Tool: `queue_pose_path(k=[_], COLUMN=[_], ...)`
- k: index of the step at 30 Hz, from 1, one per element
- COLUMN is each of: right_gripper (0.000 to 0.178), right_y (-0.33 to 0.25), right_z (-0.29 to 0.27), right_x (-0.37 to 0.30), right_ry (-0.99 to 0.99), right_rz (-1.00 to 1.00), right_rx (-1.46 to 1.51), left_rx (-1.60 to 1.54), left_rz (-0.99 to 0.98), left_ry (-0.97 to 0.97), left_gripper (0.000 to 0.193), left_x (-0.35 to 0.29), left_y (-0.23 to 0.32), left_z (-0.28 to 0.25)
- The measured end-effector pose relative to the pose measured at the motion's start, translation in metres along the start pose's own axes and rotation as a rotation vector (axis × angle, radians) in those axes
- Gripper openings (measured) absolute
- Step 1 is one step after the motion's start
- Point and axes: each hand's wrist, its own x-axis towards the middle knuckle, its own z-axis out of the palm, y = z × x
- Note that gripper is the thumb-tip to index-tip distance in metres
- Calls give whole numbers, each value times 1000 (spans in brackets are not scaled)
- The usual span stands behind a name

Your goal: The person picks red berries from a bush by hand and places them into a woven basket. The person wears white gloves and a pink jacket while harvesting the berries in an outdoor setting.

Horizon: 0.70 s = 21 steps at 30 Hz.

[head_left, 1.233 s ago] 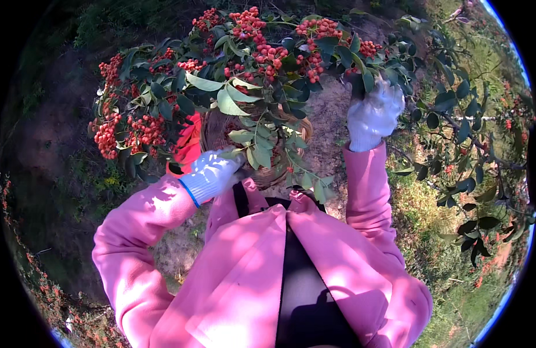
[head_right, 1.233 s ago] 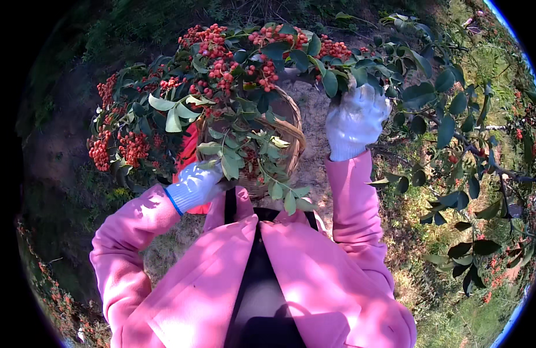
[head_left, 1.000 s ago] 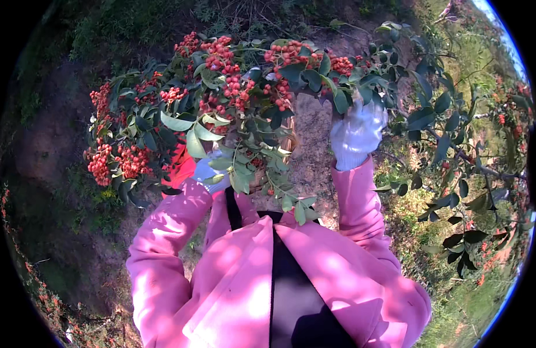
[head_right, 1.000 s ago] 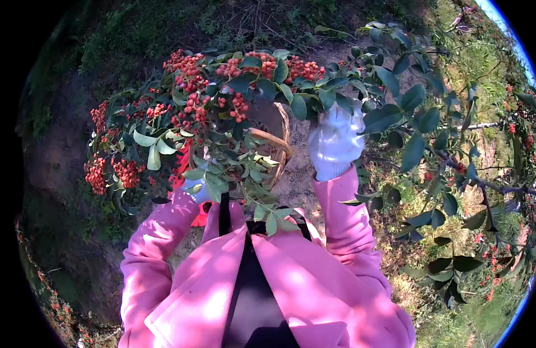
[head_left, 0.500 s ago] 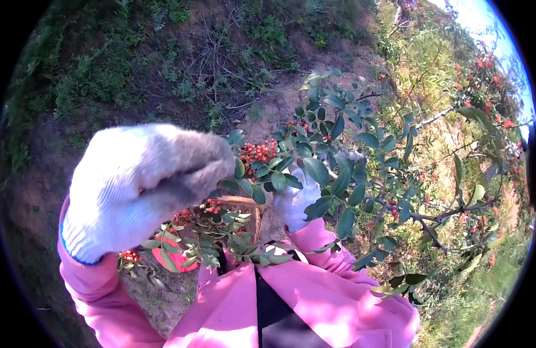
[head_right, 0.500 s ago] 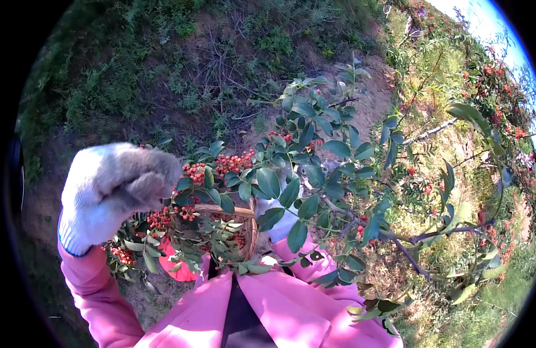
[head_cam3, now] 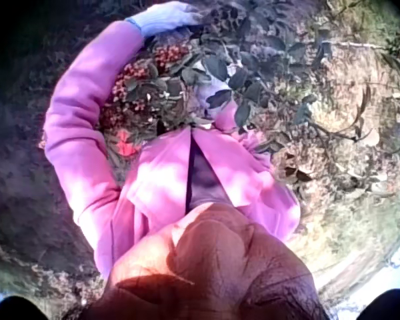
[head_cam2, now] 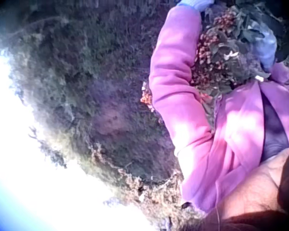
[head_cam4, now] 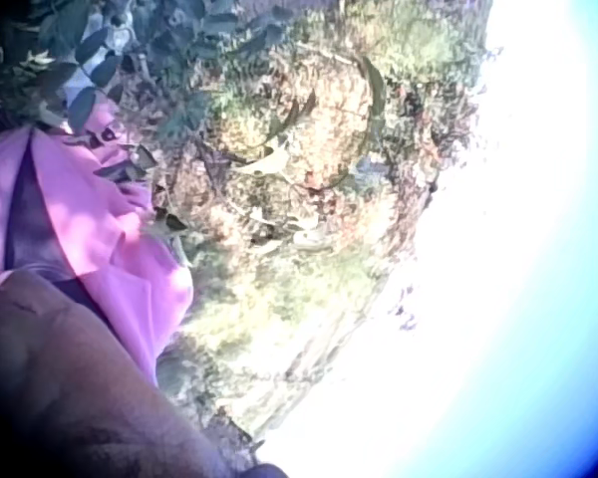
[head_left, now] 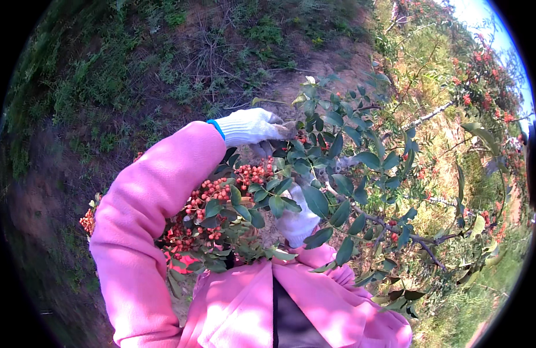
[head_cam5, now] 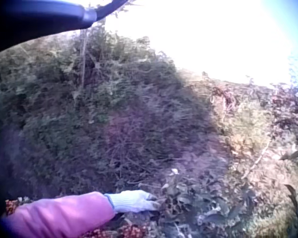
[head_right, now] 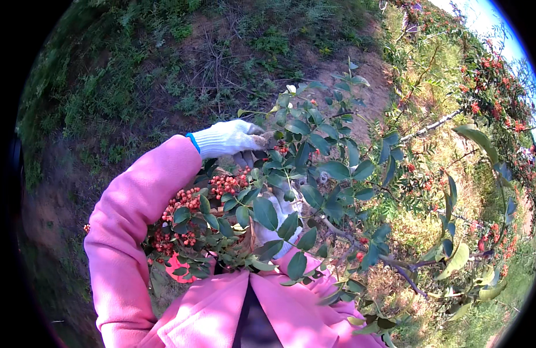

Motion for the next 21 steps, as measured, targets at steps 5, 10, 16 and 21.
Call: queue_pose_path(k=[5,10,16,21], right_gripper=[38,36,34,33], right_y=[-3,-7,-12,-17], right_z=[4,-3,1,7], right_x=[2,3,4,3], right_ry=[-5,-5,-10,-17], right_rz=[-7,12,7,2], right_rx=[11,-11,-13,-14], left_rx=[314,522,310,-198], left_rz=[-20,-3,40,23], left_ry=[106,218,449,652], left_gripper=[37,28,26,24], left_x=[-4,-2,12,8], left_y=[9,9,-21,-72], left_z=[10,10,14,-38])
